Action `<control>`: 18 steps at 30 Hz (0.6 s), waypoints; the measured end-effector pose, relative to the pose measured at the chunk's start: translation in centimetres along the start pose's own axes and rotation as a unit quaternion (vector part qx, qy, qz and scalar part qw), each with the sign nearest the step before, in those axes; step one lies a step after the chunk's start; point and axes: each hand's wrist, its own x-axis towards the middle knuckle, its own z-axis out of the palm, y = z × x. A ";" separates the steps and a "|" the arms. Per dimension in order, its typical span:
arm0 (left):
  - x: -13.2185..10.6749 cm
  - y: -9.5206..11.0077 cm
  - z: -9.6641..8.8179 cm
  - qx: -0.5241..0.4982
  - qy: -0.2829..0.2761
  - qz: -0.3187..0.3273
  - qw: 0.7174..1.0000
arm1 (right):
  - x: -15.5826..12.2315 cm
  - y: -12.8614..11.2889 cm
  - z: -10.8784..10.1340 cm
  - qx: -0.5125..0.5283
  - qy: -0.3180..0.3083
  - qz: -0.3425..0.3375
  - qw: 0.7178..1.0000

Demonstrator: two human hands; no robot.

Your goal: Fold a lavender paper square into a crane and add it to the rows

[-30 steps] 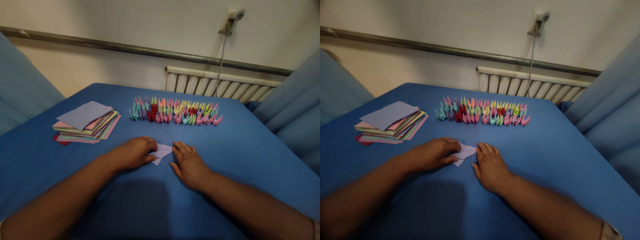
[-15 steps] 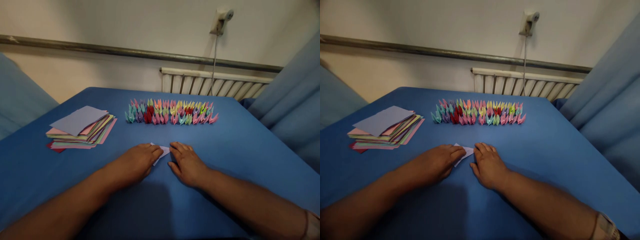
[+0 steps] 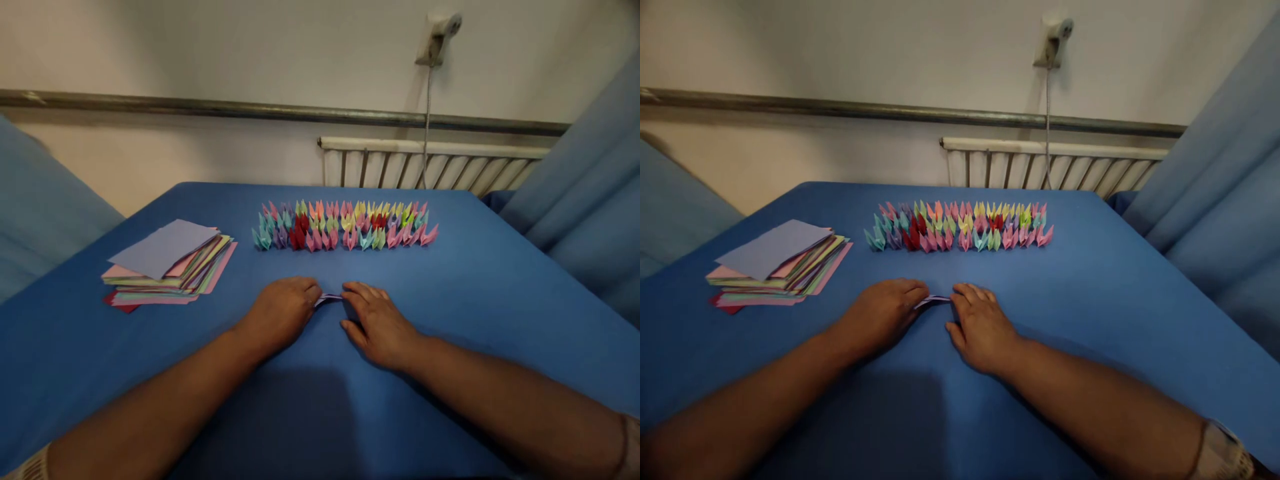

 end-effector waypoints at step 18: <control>0.2 3.9 2.0 -0.771 0.106 -0.263 0.571 | 2.4 0.3 1.6 0.569 0.078 0.086 0.814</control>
